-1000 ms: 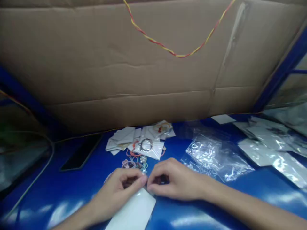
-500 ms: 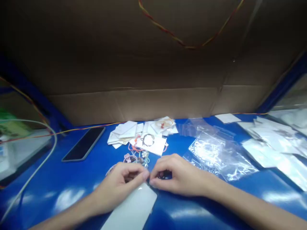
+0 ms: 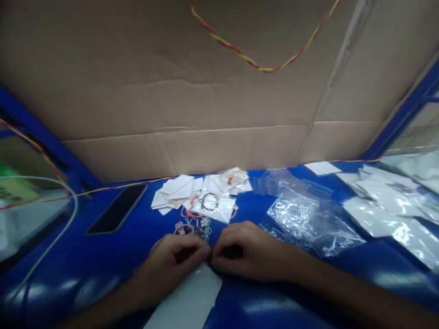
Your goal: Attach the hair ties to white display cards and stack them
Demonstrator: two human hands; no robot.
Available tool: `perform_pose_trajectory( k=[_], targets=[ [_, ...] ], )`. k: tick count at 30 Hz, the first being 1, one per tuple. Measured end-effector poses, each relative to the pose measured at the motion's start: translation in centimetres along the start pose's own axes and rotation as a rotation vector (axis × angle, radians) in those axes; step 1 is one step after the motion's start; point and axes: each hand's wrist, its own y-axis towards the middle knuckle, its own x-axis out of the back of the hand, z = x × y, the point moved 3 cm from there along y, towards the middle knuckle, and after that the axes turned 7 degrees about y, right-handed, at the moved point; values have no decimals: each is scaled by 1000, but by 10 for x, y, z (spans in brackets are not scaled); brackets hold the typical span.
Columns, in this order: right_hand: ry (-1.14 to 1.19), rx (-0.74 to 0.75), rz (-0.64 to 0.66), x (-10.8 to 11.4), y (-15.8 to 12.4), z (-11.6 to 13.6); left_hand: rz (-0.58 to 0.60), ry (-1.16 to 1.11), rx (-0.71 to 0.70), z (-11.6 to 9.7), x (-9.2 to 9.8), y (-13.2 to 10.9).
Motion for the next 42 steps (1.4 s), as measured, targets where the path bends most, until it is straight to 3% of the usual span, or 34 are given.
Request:
perform_pose_trajectory(
  k=[36, 42],
  targets=[
    [19, -3, 36, 1, -2, -1, 34, 51, 40, 1, 0, 1],
    [43, 26, 6, 0, -1, -1, -12, 20, 30, -1, 1, 1]
  ],
)
